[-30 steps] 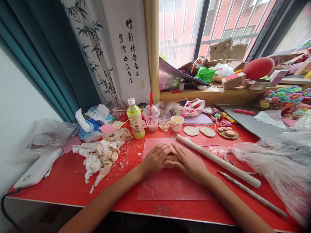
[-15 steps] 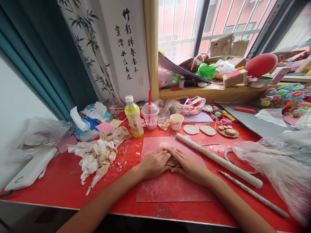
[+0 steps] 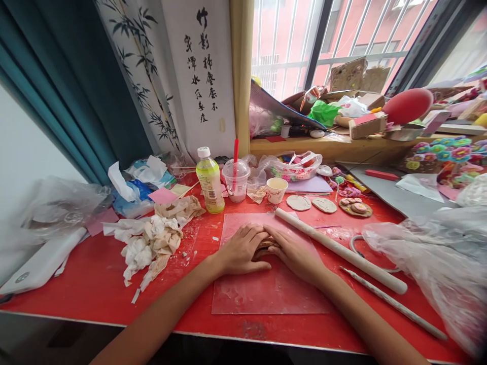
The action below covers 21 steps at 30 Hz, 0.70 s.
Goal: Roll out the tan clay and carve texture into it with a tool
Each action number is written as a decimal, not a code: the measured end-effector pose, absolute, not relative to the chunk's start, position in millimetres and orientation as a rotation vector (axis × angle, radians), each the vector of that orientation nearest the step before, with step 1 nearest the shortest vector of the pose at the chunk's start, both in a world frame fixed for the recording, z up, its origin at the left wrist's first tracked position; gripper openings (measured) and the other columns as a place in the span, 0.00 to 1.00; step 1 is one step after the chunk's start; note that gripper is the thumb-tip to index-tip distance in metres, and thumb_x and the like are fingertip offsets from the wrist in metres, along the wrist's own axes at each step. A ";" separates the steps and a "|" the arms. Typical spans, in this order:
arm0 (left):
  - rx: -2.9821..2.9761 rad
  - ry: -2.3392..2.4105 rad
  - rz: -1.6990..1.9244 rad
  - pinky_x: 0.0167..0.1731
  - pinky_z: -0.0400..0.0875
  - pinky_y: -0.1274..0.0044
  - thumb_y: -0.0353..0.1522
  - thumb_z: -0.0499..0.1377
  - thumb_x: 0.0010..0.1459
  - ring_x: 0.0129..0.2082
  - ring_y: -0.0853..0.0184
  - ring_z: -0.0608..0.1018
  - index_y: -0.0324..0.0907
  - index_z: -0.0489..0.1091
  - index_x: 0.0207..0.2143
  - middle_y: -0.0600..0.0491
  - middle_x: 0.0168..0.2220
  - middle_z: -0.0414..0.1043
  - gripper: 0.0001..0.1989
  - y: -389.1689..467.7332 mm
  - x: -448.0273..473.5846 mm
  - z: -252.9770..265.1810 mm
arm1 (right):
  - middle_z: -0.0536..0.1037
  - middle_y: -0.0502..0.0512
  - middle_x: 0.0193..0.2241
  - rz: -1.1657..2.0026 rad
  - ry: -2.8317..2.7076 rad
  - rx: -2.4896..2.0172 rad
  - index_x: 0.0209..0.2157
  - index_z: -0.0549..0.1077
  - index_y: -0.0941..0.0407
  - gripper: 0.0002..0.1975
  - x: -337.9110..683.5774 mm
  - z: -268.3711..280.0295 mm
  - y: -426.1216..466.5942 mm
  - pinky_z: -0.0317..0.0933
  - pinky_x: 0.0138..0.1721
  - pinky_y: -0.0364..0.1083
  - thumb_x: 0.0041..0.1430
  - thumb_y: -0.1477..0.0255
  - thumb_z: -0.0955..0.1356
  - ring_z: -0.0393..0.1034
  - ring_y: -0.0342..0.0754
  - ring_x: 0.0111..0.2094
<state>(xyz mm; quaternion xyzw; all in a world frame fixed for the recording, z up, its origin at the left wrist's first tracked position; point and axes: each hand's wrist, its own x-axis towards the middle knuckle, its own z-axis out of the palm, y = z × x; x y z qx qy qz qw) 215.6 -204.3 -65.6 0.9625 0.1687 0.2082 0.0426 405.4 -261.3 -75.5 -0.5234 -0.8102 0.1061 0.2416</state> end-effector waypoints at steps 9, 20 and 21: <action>3.158 0.526 0.756 0.55 0.53 0.66 0.39 0.49 0.61 0.48 0.62 0.66 0.35 0.63 0.44 0.47 0.44 0.67 0.17 -210.1 219.9 -68.5 | 0.57 0.62 0.59 0.230 -2.302 -1.286 0.61 0.47 0.55 0.40 411.1 -79.0 -264.4 0.53 0.56 0.54 0.50 0.61 0.68 0.52 0.53 0.59; 2.909 0.503 0.527 0.55 0.56 0.68 0.52 0.58 0.46 0.55 0.58 0.59 0.40 0.49 0.58 0.45 0.56 0.55 0.43 -198.8 204.7 -59.7 | 0.63 0.63 0.55 0.015 -2.138 -1.466 0.55 0.58 0.59 0.24 414.1 -78.8 -260.2 0.56 0.54 0.53 0.57 0.69 0.63 0.56 0.52 0.56; 2.908 0.500 0.514 0.55 0.55 0.67 0.53 0.58 0.45 0.56 0.57 0.58 0.40 0.48 0.59 0.44 0.56 0.54 0.45 -197.5 202.7 -59.1 | 0.63 0.62 0.55 0.011 -2.140 -1.469 0.55 0.58 0.59 0.24 414.5 -79.4 -259.6 0.55 0.55 0.53 0.57 0.69 0.63 0.56 0.53 0.57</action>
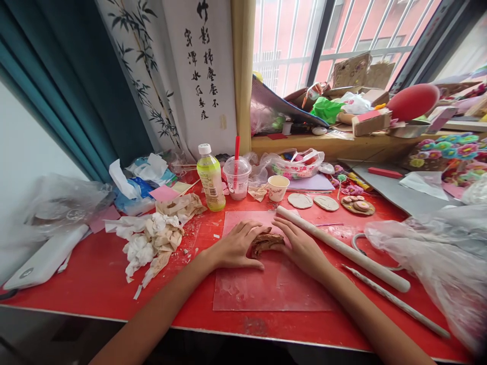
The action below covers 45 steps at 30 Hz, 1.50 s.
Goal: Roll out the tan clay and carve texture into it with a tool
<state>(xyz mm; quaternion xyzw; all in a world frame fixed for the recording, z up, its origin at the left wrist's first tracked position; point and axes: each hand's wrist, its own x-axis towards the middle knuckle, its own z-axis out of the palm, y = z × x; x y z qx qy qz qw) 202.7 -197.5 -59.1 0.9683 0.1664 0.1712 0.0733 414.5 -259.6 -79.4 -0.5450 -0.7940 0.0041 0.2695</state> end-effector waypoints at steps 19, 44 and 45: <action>3.019 0.753 0.784 0.45 0.65 0.71 0.37 0.49 0.61 0.42 0.64 0.69 0.38 0.59 0.52 0.49 0.42 0.67 0.18 -197.0 211.7 -70.1 | 0.58 0.65 0.58 0.083 -2.124 -1.538 0.60 0.51 0.60 0.29 415.8 -79.3 -258.6 0.52 0.56 0.56 0.60 0.64 0.60 0.51 0.55 0.59; 2.708 0.614 0.617 0.55 0.59 0.69 0.37 0.58 0.55 0.56 0.64 0.61 0.43 0.46 0.59 0.47 0.56 0.56 0.33 -195.9 210.1 -70.0 | 0.62 0.61 0.56 -0.047 -2.246 -1.452 0.60 0.52 0.57 0.29 416.1 -84.7 -258.9 0.54 0.55 0.54 0.60 0.60 0.59 0.55 0.52 0.57; 2.725 0.593 0.646 0.56 0.58 0.69 0.36 0.58 0.55 0.57 0.65 0.60 0.43 0.46 0.58 0.47 0.57 0.56 0.32 -196.9 210.3 -69.3 | 0.62 0.60 0.56 -0.037 -2.245 -1.446 0.60 0.51 0.57 0.29 416.0 -84.0 -259.0 0.54 0.55 0.53 0.60 0.61 0.59 0.56 0.52 0.57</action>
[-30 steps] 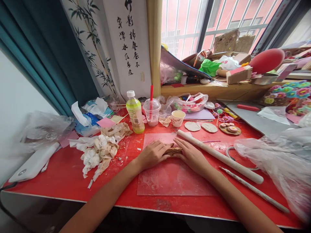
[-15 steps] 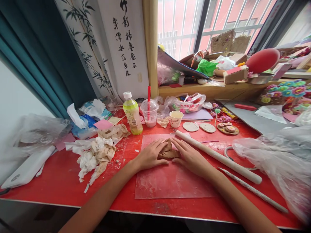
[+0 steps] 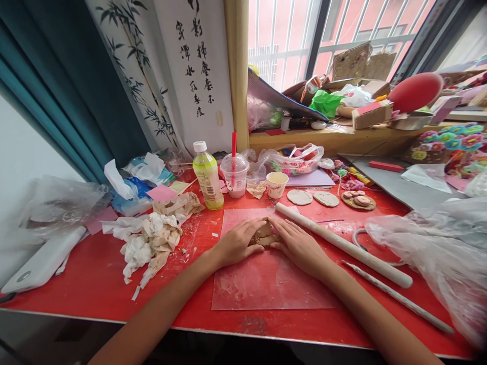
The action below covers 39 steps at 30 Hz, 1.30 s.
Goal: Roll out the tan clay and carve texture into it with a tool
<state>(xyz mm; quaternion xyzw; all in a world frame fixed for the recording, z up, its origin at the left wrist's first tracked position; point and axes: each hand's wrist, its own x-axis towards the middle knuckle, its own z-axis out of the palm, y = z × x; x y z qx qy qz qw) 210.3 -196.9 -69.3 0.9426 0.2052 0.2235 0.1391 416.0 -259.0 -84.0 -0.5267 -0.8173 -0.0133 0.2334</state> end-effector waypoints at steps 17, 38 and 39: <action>2.136 0.971 0.963 0.42 0.69 0.73 0.28 0.54 0.54 0.40 0.68 0.72 0.43 0.62 0.48 0.51 0.43 0.68 0.17 -181.8 206.7 -70.6 | 0.67 0.60 0.53 0.060 -2.236 -1.470 0.56 0.60 0.59 0.24 414.3 -81.9 -259.9 0.56 0.54 0.54 0.59 0.63 0.60 0.60 0.53 0.54; 2.455 1.000 0.792 0.57 0.55 0.70 0.29 0.47 0.60 0.55 0.67 0.62 0.40 0.58 0.54 0.50 0.54 0.61 0.19 -177.8 208.7 -79.6 | 0.75 0.55 0.38 0.214 -2.169 -1.446 0.37 0.72 0.55 0.12 393.5 -67.9 -237.9 0.63 0.42 0.46 0.62 0.70 0.59 0.69 0.46 0.39; 2.475 1.071 0.821 0.58 0.53 0.68 0.29 0.45 0.61 0.56 0.66 0.61 0.38 0.60 0.52 0.49 0.54 0.61 0.17 -176.8 208.8 -82.0 | 0.74 0.56 0.35 0.180 -2.175 -1.452 0.33 0.72 0.56 0.12 391.4 -67.3 -235.0 0.64 0.39 0.46 0.61 0.71 0.59 0.69 0.46 0.36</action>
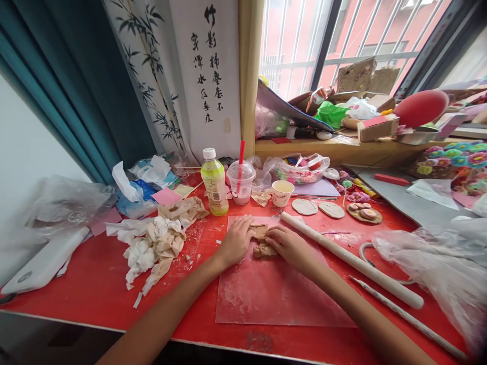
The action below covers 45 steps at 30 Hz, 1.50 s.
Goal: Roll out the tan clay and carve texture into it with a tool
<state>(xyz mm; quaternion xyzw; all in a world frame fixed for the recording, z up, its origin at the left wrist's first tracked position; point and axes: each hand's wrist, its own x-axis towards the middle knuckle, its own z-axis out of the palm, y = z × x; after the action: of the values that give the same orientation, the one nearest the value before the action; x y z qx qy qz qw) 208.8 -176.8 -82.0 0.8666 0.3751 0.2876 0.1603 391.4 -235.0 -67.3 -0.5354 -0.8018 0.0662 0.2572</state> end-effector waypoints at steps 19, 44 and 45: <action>2.830 0.713 0.770 0.60 0.46 0.67 0.38 0.47 0.61 0.60 0.65 0.53 0.42 0.59 0.53 0.52 0.56 0.58 0.19 -192.0 206.4 -64.1 | 0.70 0.59 0.48 -0.031 -2.255 -1.309 0.46 0.69 0.56 0.14 406.6 -60.5 -231.8 0.60 0.50 0.52 0.62 0.70 0.58 0.64 0.50 0.49; 2.793 0.989 0.895 0.45 0.63 0.70 0.36 0.47 0.63 0.43 0.65 0.67 0.42 0.66 0.46 0.50 0.41 0.66 0.14 -180.2 205.5 -69.5 | 0.73 0.61 0.44 -0.152 -2.143 -1.380 0.46 0.67 0.57 0.14 402.4 -68.1 -231.2 0.61 0.46 0.54 0.60 0.71 0.60 0.66 0.53 0.46; 2.779 1.008 0.866 0.47 0.63 0.69 0.36 0.46 0.63 0.44 0.65 0.66 0.42 0.66 0.45 0.50 0.42 0.66 0.14 -178.5 205.8 -71.0 | 0.73 0.61 0.45 -0.142 -2.167 -1.376 0.47 0.67 0.57 0.15 402.0 -71.9 -229.3 0.61 0.47 0.54 0.60 0.73 0.59 0.66 0.52 0.46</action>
<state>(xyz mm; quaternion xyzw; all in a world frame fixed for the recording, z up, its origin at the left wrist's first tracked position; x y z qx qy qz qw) 205.8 -178.5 -71.0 0.9017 0.3271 0.2811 0.0304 402.0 -229.3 -71.9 -0.5135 -0.8088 -0.0531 0.2817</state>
